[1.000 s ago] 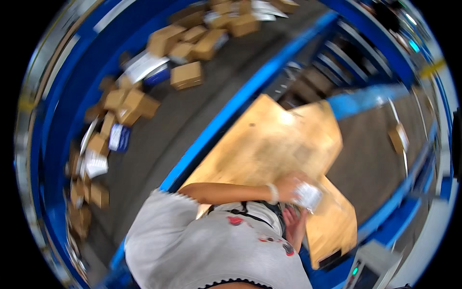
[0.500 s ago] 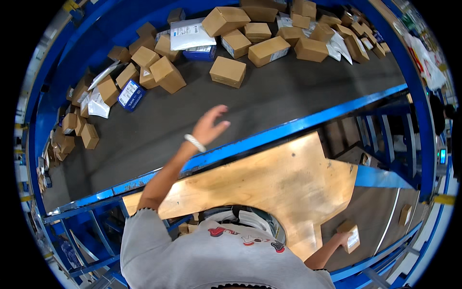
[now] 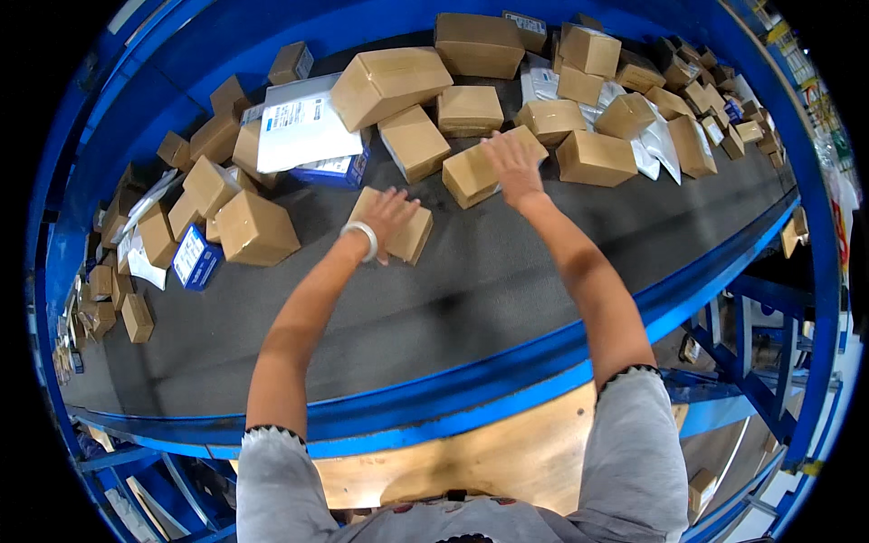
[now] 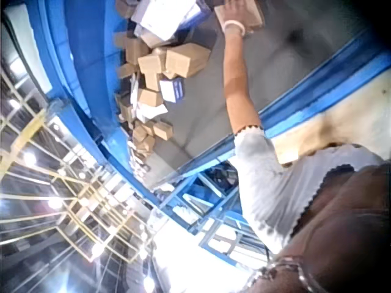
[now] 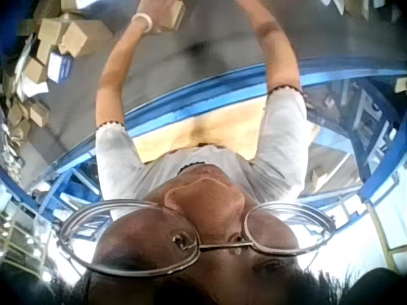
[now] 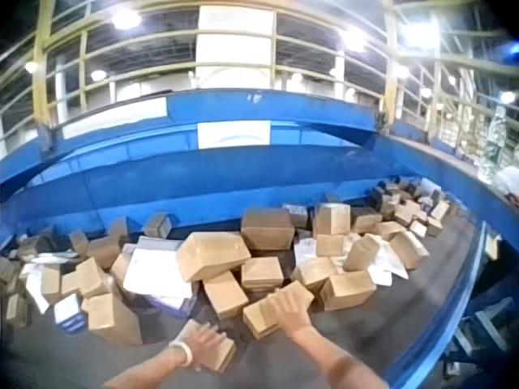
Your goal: The person stands at a conveyor belt in a warehouse, picking up cardboard boxes and envelopes. They place the items onto a wooden scanning station to read labels, then transfer them to a secondary conveyor belt. The process is repetitive, involving handling various package sizes and types.
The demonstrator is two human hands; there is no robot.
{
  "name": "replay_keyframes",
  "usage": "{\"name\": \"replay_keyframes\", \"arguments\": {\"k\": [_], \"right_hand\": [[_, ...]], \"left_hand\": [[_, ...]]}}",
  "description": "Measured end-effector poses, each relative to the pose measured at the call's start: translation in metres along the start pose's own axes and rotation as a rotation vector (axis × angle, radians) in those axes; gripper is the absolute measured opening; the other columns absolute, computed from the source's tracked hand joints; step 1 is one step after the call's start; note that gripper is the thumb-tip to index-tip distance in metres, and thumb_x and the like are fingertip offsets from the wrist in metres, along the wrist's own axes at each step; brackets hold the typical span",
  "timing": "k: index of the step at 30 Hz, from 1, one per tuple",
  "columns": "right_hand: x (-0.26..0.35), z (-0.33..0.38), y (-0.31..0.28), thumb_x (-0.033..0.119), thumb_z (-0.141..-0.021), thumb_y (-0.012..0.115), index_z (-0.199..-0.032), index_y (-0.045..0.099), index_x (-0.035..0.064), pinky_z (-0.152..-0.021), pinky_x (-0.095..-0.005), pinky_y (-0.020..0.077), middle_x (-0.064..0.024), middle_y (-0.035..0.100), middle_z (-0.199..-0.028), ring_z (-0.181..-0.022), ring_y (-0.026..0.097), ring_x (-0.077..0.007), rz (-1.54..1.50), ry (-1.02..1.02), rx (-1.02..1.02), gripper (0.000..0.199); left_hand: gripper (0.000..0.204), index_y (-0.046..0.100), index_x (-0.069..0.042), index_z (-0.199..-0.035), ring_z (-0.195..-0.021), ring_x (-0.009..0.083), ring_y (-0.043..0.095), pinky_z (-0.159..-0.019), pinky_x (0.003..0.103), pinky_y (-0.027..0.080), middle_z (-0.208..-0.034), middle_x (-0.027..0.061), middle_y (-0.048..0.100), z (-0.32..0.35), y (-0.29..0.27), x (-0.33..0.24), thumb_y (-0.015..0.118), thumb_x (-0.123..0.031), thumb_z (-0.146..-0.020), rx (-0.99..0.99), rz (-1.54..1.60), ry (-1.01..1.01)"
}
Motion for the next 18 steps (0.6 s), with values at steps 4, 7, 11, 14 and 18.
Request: {"name": "replay_keyframes", "arguments": {"k": [4, 7, 11, 14, 18], "right_hand": [[-0.017, -0.024, 0.091, 0.005, -0.072, 0.083, -0.155, 0.038, 0.0100, -0.123, -0.0615, 0.0225, -0.0122, 0.042, -0.156, -0.151, 0.031, -0.0349, -0.023, 0.021, 0.079, 0.094], [0.021, -0.012, 0.060, 0.015, -0.066, 0.087, -0.147, 0.045, 0.0090, -0.121, -0.0591, 0.0260, -0.0134, 0.048, -0.145, -0.143, 0.039, -0.0368, -0.206, -0.012, 0.251, 0.091], [-0.063, 0.082, -0.001, 0.033, -0.059, 0.092, -0.134, 0.055, 0.0036, -0.110, -0.0525, 0.0449, -0.0175, 0.057, -0.129, -0.124, 0.057, -0.0391, -0.756, 0.374, 0.161, 0.089], [-0.148, 0.194, -0.026, 0.038, -0.078, 0.084, -0.128, 0.062, 0.0057, -0.098, -0.0452, 0.0546, -0.0164, 0.064, -0.130, -0.121, 0.063, -0.0321, -1.548, 0.757, 0.030, 0.064], [-0.190, 0.379, -0.148, 0.045, -0.100, 0.063, -0.126, 0.064, 0.0101, -0.094, -0.0413, 0.0578, -0.0102, 0.071, -0.120, -0.113, 0.069, -0.0224, -2.293, 1.003, -0.331, 0.044]], "left_hand": [[0.131, 0.017, -0.020, -0.167, -0.141, 0.0452, 0.044, -0.123, 0.059, 0.030, -0.149, 0.0250, 0.046, -0.018, -0.014, -0.055, 0.092, -0.049, -0.064, 0.006, 0.200, -0.012], [0.113, 0.020, -0.016, -0.166, -0.142, 0.0380, 0.046, -0.120, 0.050, 0.036, -0.154, 0.0233, 0.044, 0.066, 0.010, -0.046, 0.083, -0.045, -0.076, -0.310, 1.146, -0.166], [0.086, 0.027, -0.009, -0.162, -0.139, 0.0330, 0.052, -0.115, 0.045, 0.046, -0.155, 0.0186, 0.047, 0.133, -0.028, -0.083, 0.064, -0.047, -0.095, -0.620, 2.411, -0.165], [0.083, 0.037, -0.005, -0.156, -0.135, 0.0340, 0.056, -0.112, 0.047, 0.049, -0.149, 0.0193, 0.054, 0.153, -0.089, -0.136, 0.059, -0.055, -0.094, -0.641, 2.532, -0.066], [0.092, 0.033, -0.006, -0.159, -0.138, 0.0350, 0.052, -0.115, 0.049, 0.045, -0.153, 0.0177, 0.050, 0.147, -0.135, -0.230, 0.067, -0.051, -0.087, -0.525, 2.641, 0.095]]}}
Point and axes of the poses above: each hand's wrist, its own z-axis away from the middle knuckle, its own y-axis out of the palm, x = y × z, the point moved 9 cm from there along -z, towards the middle knuckle
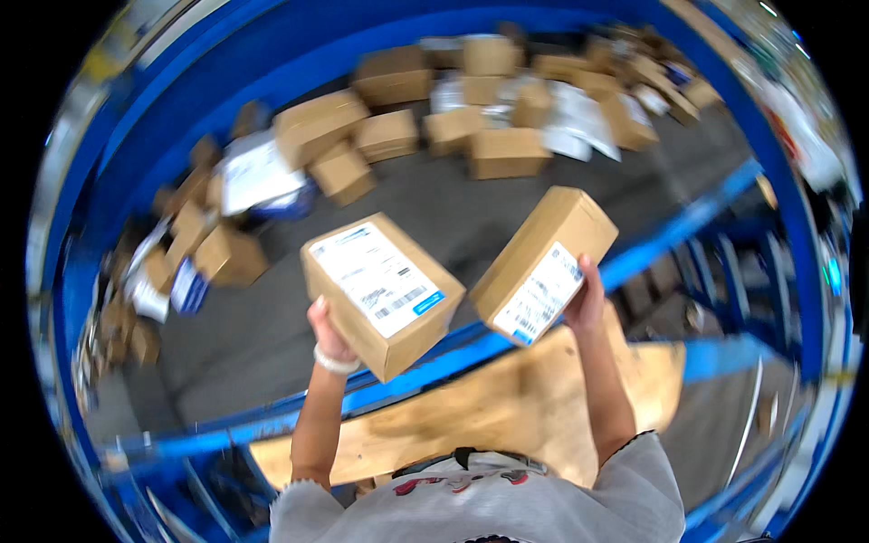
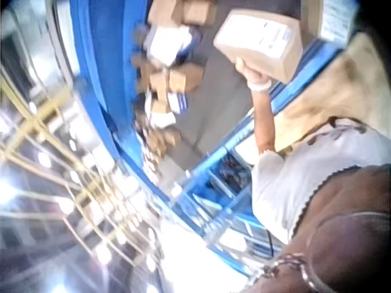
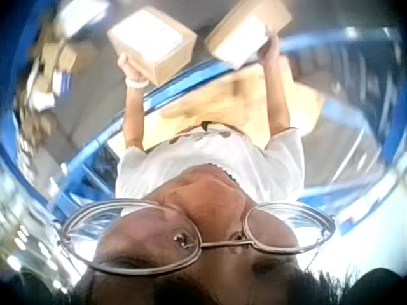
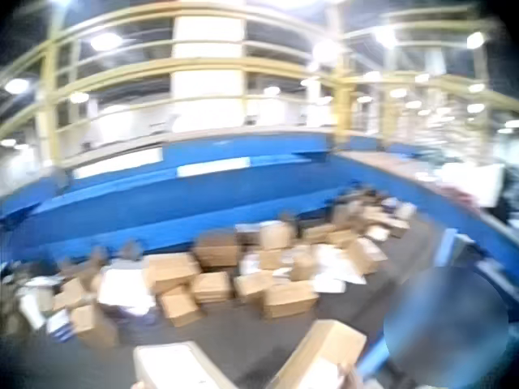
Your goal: The person stands at a conveyor belt in a warehouse, picking up cardboard boxes and envelopes. They place the items onto a wooden scanning station to read labels, then transfer them to a secondary conveyor belt. The process is repetitive, involving handling various package sizes and types.
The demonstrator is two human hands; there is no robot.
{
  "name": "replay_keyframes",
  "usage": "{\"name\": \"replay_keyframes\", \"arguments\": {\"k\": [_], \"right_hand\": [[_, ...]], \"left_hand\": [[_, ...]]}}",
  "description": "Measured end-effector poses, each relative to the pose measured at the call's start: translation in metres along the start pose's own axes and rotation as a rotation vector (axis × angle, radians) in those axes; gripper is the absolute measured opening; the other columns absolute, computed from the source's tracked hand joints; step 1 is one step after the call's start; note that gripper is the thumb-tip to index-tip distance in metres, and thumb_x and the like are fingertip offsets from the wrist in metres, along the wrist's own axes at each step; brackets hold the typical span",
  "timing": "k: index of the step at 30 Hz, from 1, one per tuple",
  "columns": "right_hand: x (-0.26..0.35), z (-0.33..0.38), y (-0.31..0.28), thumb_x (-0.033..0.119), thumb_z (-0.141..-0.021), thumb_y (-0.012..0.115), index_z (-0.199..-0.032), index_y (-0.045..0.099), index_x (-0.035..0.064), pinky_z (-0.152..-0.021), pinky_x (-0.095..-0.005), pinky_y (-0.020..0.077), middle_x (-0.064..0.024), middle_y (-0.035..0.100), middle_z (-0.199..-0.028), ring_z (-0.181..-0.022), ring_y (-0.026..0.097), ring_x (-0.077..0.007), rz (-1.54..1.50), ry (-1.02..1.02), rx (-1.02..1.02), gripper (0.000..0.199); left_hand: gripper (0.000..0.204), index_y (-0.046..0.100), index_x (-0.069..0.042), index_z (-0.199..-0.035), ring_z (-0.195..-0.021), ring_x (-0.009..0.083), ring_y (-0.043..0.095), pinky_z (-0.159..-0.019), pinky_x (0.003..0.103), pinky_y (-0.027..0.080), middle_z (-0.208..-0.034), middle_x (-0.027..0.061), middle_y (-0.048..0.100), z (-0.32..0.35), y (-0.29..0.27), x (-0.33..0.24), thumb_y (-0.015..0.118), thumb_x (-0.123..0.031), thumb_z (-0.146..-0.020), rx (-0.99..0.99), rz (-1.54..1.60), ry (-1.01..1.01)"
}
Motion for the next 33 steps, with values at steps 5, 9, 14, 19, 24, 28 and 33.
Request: {"name": "replay_keyframes", "arguments": {"k": [5, 9, 14, 19, 24, 28, 33], "right_hand": [[0.050, 0.253, -0.170, 0.061, -0.100, 0.056, -0.138, 0.060, 0.0101, -0.101, -0.0447, 0.0552, -0.0091, 0.069, -0.130, -0.118, 0.067, -0.0257, -0.212, -0.208, -0.592, 0.064], [0.024, 0.460, -0.273, 0.071, -0.097, 0.053, -0.143, 0.055, 0.0127, -0.101, -0.0528, 0.0525, -0.0111, 0.058, -0.144, -0.127, 0.060, -0.0310, -0.274, -0.254, -1.118, 0.074], [-0.079, 0.604, -0.306, 0.079, -0.097, 0.042, -0.154, 0.039, 0.0151, -0.091, -0.0615, 0.0564, -0.0220, 0.050, -0.149, -0.128, 0.057, -0.0419, -0.224, -0.031, -1.422, 0.086], [-0.076, 0.579, -0.304, 0.063, -0.106, 0.043, -0.152, 0.035, 0.0162, -0.076, -0.0548, 0.0631, -0.0213, 0.060, -0.134, -0.109, 0.068, -0.0402, -0.264, -0.267, -1.496, 0.066], [0.029, 0.576, -0.440, 0.059, -0.105, 0.049, -0.140, 0.045, 0.0050, -0.057, -0.0432, 0.0624, -0.0183, 0.067, -0.111, -0.078, 0.071, -0.0297, -0.106, -0.685, -1.614, 0.064], [0.098, 0.589, -0.543, 0.057, -0.102, 0.055, -0.136, 0.039, 0.0000, -0.052, -0.0438, 0.0606, -0.0209, 0.062, -0.106, -0.067, 0.067, -0.0301, -0.173, -0.489, -1.768, 0.068], [0.060, 0.533, -0.513, 0.039, -0.103, 0.059, -0.120, 0.054, 0.0039, -0.061, -0.0414, 0.0587, -0.0129, 0.066, -0.098, -0.073, 0.067, -0.0251, -0.132, -0.139, -1.271, 0.039]], "left_hand": [[0.109, 0.022, -0.008, -0.163, -0.143, 0.0327, 0.045, -0.118, 0.048, 0.040, -0.156, 0.0153, 0.042, 0.005, 0.143, 0.167, 0.080, -0.044, -0.078, 0.335, -0.332, -0.139], [0.124, 0.014, -0.008, -0.165, -0.146, 0.0305, 0.038, -0.121, 0.045, 0.034, -0.162, 0.0152, 0.032, 0.035, 0.259, 0.327, 0.090, -0.038, -0.072, 0.628, -0.568, -0.084], [0.124, 0.011, -0.007, -0.165, -0.150, 0.0303, 0.033, -0.123, 0.044, 0.031, -0.165, 0.0159, 0.026, 0.090, 0.289, 0.429, 0.091, -0.026, -0.072, 0.808, -0.723, -0.107], [0.115, 0.014, -0.005, -0.165, -0.155, 0.0308, 0.027, -0.125, 0.045, 0.029, -0.169, 0.0167, 0.023, 0.081, 0.250, 0.426, 0.087, -0.013, -0.078, 0.949, -0.909, -0.212], [0.095, 0.015, -0.002, -0.166, -0.151, 0.0301, 0.037, -0.121, 0.042, 0.034, -0.167, 0.0187, 0.028, 0.065, 0.247, 0.415, 0.075, -0.013, -0.093, 0.863, -0.811, -0.367], [0.081, 0.015, -0.001, -0.166, -0.138, 0.0256, 0.051, -0.111, 0.035, 0.044, -0.157, 0.0202, 0.042, 0.063, 0.295, 0.438, 0.064, -0.011, -0.102, 0.872, -0.870, -0.392], [0.083, 0.015, 0.000, -0.165, -0.136, 0.0257, 0.053, -0.110, 0.036, 0.046, -0.157, 0.0177, 0.043, 0.057, 0.322, 0.456, 0.066, -0.008, -0.100, 0.900, -1.007, -0.424]]}}
Point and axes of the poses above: each hand's wrist, its own z-axis away from the middle knuckle, its own y-axis out of the palm, x = y × z, the point moved 9 cm from there along -z, towards the middle knuckle
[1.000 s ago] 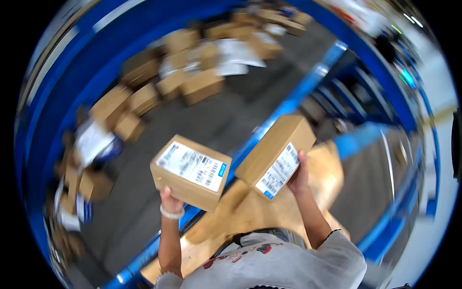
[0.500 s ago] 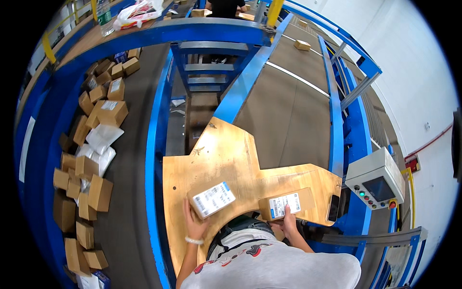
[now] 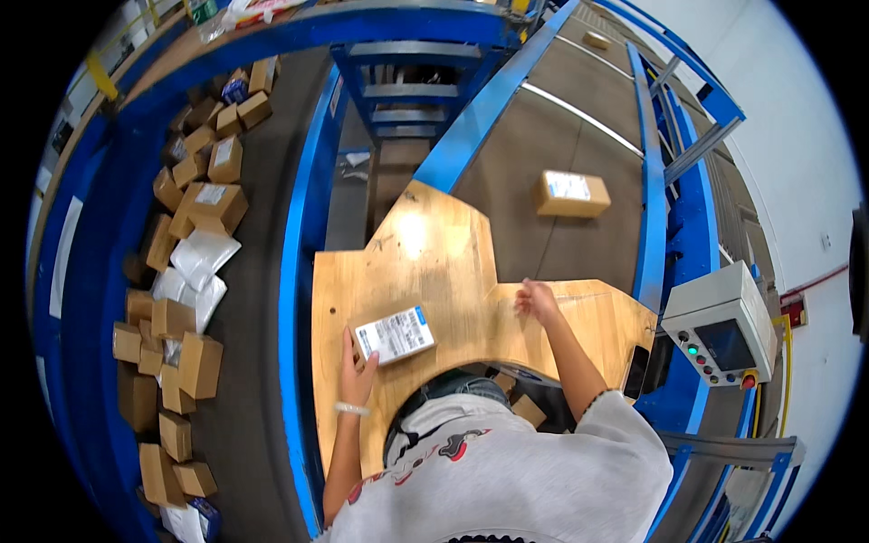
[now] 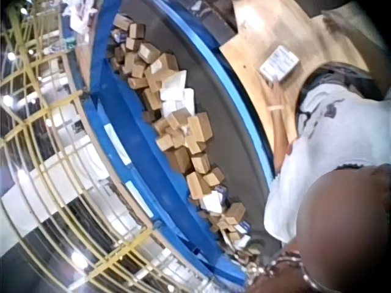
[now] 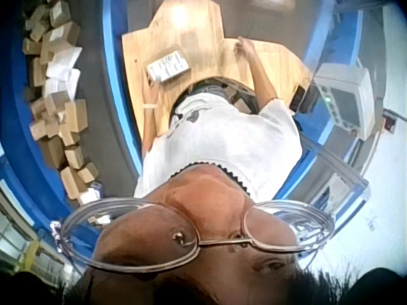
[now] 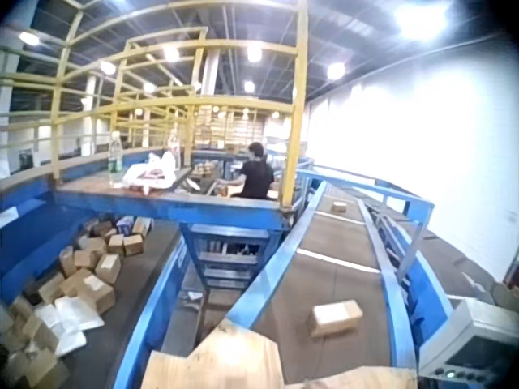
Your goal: The person stands at a conveyor belt in a warehouse, picking up cardboard boxes and envelopes. They place the items onto a wooden scanning station to read labels, then transfer them to a secondary conveyor belt. The process is repetitive, involving handling various package sizes and types.
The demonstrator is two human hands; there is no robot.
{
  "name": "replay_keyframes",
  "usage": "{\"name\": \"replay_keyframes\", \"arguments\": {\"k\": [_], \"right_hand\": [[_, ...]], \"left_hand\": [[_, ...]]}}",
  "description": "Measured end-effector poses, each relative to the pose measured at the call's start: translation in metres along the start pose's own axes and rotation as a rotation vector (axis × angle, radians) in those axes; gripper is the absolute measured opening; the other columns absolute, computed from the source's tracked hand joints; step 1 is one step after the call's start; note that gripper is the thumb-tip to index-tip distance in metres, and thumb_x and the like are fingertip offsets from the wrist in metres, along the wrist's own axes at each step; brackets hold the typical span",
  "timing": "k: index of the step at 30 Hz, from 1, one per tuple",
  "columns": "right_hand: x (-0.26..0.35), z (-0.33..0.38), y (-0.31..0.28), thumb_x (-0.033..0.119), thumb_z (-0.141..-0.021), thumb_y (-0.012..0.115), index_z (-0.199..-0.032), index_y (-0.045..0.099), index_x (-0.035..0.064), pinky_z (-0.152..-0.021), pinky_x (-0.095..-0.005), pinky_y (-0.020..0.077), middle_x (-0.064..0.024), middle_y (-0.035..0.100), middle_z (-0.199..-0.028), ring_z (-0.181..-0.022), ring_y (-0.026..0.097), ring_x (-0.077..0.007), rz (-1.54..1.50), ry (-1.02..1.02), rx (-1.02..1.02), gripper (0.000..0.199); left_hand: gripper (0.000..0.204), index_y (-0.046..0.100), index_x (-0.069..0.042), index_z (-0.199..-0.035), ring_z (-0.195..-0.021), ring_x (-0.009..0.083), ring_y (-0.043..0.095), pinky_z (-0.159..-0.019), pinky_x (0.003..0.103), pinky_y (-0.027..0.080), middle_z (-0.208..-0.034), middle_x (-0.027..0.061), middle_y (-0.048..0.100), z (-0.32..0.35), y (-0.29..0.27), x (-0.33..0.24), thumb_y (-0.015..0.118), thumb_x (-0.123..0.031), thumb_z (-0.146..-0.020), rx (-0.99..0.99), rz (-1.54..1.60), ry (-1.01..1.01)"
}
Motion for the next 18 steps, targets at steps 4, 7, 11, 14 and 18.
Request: {"name": "replay_keyframes", "arguments": {"k": [4, 7, 11, 14, 18], "right_hand": [[-0.056, 0.099, 0.060, 0.029, -0.106, 0.057, -0.114, 0.063, 0.0018, -0.079, -0.0368, 0.0577, -0.0130, 0.071, -0.104, -0.090, 0.069, -0.0253, -0.088, 0.232, 0.305, 0.029], [-0.072, 0.169, 0.076, 0.038, -0.108, 0.055, -0.136, 0.053, -0.0002, -0.092, -0.0380, 0.0572, -0.0184, 0.068, -0.123, -0.107, 0.068, -0.0290, -0.163, 0.314, 0.295, 0.048], [-0.093, 0.167, 0.073, 0.046, -0.106, 0.058, -0.152, 0.042, 0.0032, -0.106, -0.0434, 0.0541, -0.0227, 0.059, -0.138, -0.123, 0.061, -0.0346, -0.489, 0.208, 0.103, 0.065], [-0.085, 0.104, 0.028, 0.042, -0.100, 0.071, -0.144, 0.049, -0.0014, -0.099, -0.0327, 0.0587, -0.0157, 0.060, -0.132, -0.114, 0.061, -0.0285, -0.555, -0.032, -0.055, 0.066], [-0.017, -0.052, -0.021, 0.045, -0.099, 0.071, -0.138, 0.056, 0.0035, -0.083, -0.0304, 0.0634, -0.0128, 0.063, -0.120, -0.102, 0.064, -0.0253, -0.471, -0.112, -0.192, 0.059]], "left_hand": [[0.086, 0.022, 0.002, -0.162, -0.141, 0.0276, 0.047, -0.116, 0.039, 0.040, -0.159, 0.0192, 0.041, -0.024, 0.018, 0.032, 0.073, -0.008, -0.094, 0.000, 0.040, 0.045], [0.090, 0.026, 0.004, -0.160, -0.151, 0.0344, 0.034, -0.126, 0.043, 0.025, -0.162, 0.0256, 0.033, -0.041, 0.110, 0.016, 0.078, -0.017, -0.089, 0.102, 0.008, 0.109], [0.104, 0.025, 0.008, -0.158, -0.150, 0.0429, 0.033, -0.125, 0.045, 0.026, -0.160, 0.0307, 0.034, -0.042, 0.231, 0.011, 0.082, -0.035, -0.081, 0.575, -0.093, 0.239], [0.102, 0.019, 0.003, -0.163, -0.149, 0.0378, 0.040, -0.121, 0.044, 0.035, -0.163, 0.0291, 0.034, -0.052, 0.244, 0.018, 0.079, -0.029, -0.088, 0.715, -0.147, 0.025], [0.061, 0.047, -0.004, -0.150, -0.130, 0.0219, 0.058, -0.107, 0.040, 0.050, -0.138, 0.0085, 0.062, -0.108, 0.120, 0.038, 0.074, -0.019, -0.097, 0.438, 0.385, -0.036]]}}
Point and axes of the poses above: each hand's wrist, its own z-axis away from the middle knuckle, its own y-axis out of the palm, x = y × z, the point moved 9 cm from there along -z, towards the middle knuckle
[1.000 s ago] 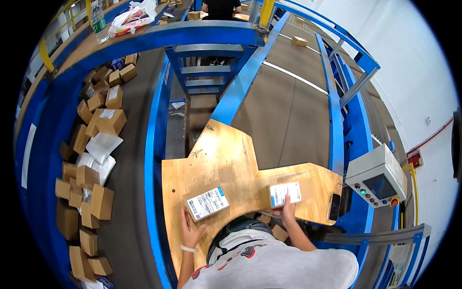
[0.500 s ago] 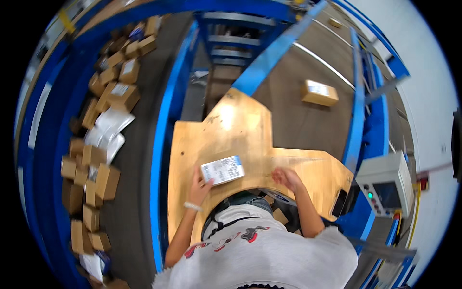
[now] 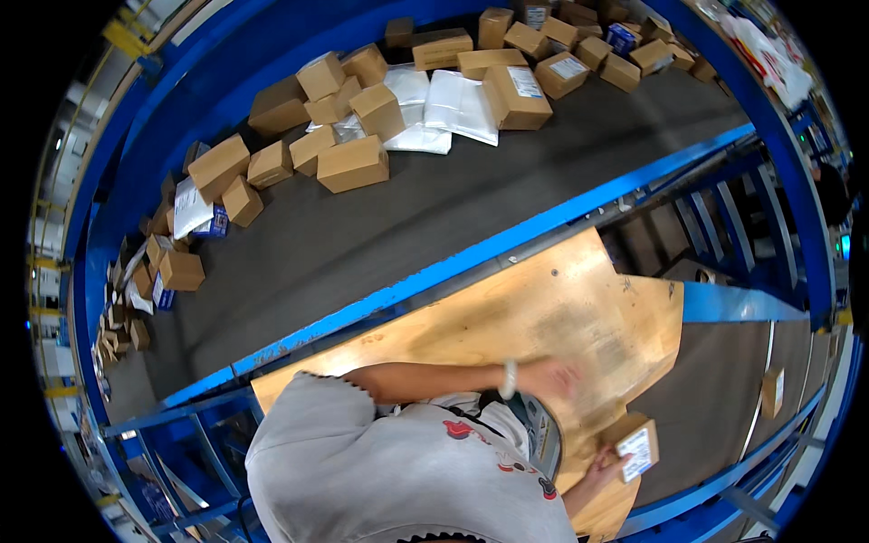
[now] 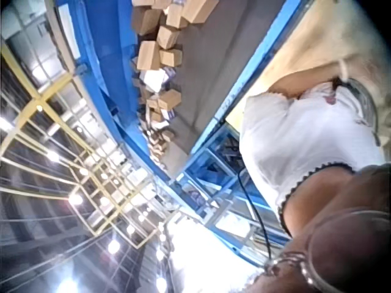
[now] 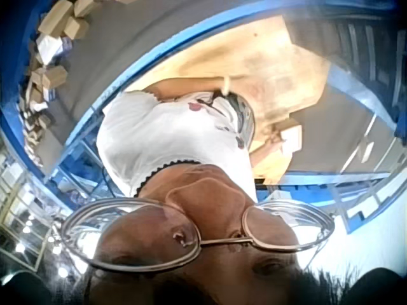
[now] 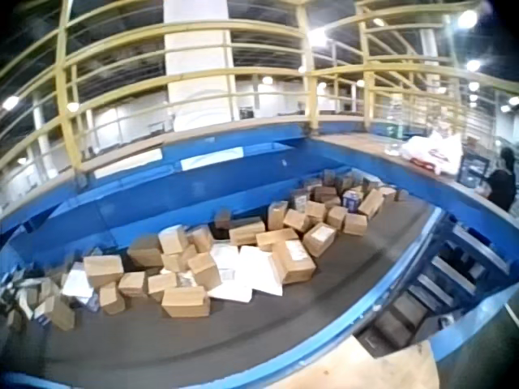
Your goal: The person stands at a conveyor belt in a warehouse, picking up cardboard boxes and envelopes. They place the items onto a wooden scanning station to read labels, then transfer them to a secondary conveyor belt. The process is repetitive, involving handling various package sizes and types.
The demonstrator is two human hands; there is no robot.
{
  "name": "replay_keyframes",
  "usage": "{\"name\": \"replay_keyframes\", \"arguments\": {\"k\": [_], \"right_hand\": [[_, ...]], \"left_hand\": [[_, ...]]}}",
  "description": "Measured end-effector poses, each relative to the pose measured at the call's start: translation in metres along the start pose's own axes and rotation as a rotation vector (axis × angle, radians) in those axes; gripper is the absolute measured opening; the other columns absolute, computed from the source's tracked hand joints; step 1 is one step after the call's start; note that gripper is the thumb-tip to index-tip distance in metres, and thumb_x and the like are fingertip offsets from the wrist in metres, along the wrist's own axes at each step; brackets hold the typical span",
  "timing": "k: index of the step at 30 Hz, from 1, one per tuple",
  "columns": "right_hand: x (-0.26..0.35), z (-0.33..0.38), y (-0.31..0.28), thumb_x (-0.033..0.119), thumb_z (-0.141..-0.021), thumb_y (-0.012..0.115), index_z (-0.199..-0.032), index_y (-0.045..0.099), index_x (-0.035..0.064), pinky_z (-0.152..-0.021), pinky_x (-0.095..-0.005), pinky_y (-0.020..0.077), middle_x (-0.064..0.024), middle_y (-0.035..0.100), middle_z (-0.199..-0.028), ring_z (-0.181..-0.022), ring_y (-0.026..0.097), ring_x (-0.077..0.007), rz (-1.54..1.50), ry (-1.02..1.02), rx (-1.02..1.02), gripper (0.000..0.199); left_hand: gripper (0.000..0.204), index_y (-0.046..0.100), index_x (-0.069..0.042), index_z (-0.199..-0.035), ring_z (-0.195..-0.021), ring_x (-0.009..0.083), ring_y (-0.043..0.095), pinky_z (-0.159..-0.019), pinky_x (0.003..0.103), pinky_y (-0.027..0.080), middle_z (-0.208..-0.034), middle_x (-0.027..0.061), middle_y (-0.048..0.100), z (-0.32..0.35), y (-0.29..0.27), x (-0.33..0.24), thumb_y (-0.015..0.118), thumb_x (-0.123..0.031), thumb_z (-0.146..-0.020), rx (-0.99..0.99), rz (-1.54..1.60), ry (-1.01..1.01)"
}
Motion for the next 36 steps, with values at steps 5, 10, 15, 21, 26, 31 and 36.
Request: {"name": "replay_keyframes", "arguments": {"k": [5, 10, 15, 21, 26, 31, 36], "right_hand": [[0.086, -0.178, 0.081, 0.038, -0.099, 0.071, -0.131, 0.061, 0.0022, -0.075, -0.0318, 0.0618, -0.0119, 0.068, -0.111, -0.092, 0.066, -0.0225, 0.188, -0.221, -0.240, 0.049], [0.080, -0.130, 0.398, 0.025, -0.097, 0.072, -0.130, 0.064, -0.0033, -0.083, -0.0352, 0.0575, -0.0134, 0.072, -0.113, -0.096, 0.068, -0.0235, 0.527, -0.875, 0.132, 0.044], [-0.182, 0.100, 0.779, 0.037, -0.073, 0.094, -0.141, 0.052, -0.0041, -0.109, -0.0419, 0.0442, -0.0200, 0.057, -0.135, -0.127, 0.053, -0.0297, 0.995, -0.768, 1.036, 0.090], [-0.416, 0.121, 0.986, 0.075, -0.052, 0.091, -0.165, 0.008, 0.0019, -0.120, -0.0698, 0.0175, -0.0352, 0.006, -0.167, -0.157, 0.005, -0.0467, 1.664, -0.689, 1.028, 0.157], [-0.482, 0.113, 1.013, 0.075, -0.062, 0.083, -0.168, -0.005, 0.0174, -0.106, -0.0881, 0.0048, -0.0353, -0.015, -0.168, -0.155, -0.015, -0.0533, 1.916, -0.616, 0.990, 0.150], [-0.438, -0.054, 1.062, 0.080, -0.057, 0.083, -0.168, -0.008, 0.0225, -0.116, -0.0785, 0.0047, -0.0352, -0.014, -0.168, -0.158, -0.007, -0.0502, 1.587, -0.400, 1.223, 0.155], [-0.447, 0.083, 0.994, 0.079, -0.054, 0.085, -0.168, -0.001, 0.0383, -0.117, -0.0782, 0.0077, -0.0253, -0.009, -0.172, -0.158, -0.008, -0.0483, 1.977, -0.480, 1.657, 0.148]], "left_hand": [[0.045, 0.053, -0.004, -0.141, -0.116, 0.0264, 0.068, -0.101, 0.040, 0.057, -0.128, 0.0149, 0.066, 0.109, -0.267, -0.078, 0.069, -0.014, -0.099, -0.791, 0.273, 0.138], [0.034, 0.060, -0.002, -0.131, -0.112, 0.0292, 0.070, -0.099, 0.041, 0.059, -0.123, 0.0169, 0.068, 0.206, -0.447, -0.037, 0.068, -0.014, -0.100, -1.266, 0.458, 0.140], [0.036, 0.063, -0.002, -0.126, -0.107, 0.0193, 0.067, -0.096, 0.035, 0.056, -0.117, 0.0098, 0.070, 0.205, -0.622, -0.041, 0.074, -0.019, -0.096, -1.596, 0.257, 0.289], [0.083, 0.051, 0.007, -0.144, -0.101, 0.0235, 0.064, -0.084, 0.033, 0.054, -0.126, 0.0168, 0.063, 0.147, -0.813, -0.082, 0.081, -0.047, -0.088, -1.769, -0.100, 0.088], [0.079, 0.050, 0.009, -0.141, -0.112, 0.0347, 0.068, -0.074, 0.042, 0.063, -0.136, 0.0267, 0.060, 0.153, -0.864, -0.051, 0.086, -0.033, -0.085, -1.771, 0.110, 0.122], [0.068, 0.049, 0.008, -0.140, -0.116, 0.0312, 0.067, -0.084, 0.044, 0.061, -0.133, 0.0218, 0.063, -0.020, -0.767, -0.104, 0.083, -0.008, -0.084, -1.292, 0.293, 0.185], [0.059, 0.054, 0.008, -0.136, -0.112, 0.0297, 0.068, -0.101, 0.041, 0.053, -0.122, 0.0175, 0.070, -0.003, -0.643, -0.068, 0.072, 0.000, -0.080, -1.367, 0.368, 0.115]]}}
Point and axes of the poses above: each hand's wrist, its own z-axis away from the middle knuckle, its own y-axis out of the palm, x = y × z, the point moved 9 cm from there along -z, towards the middle knuckle
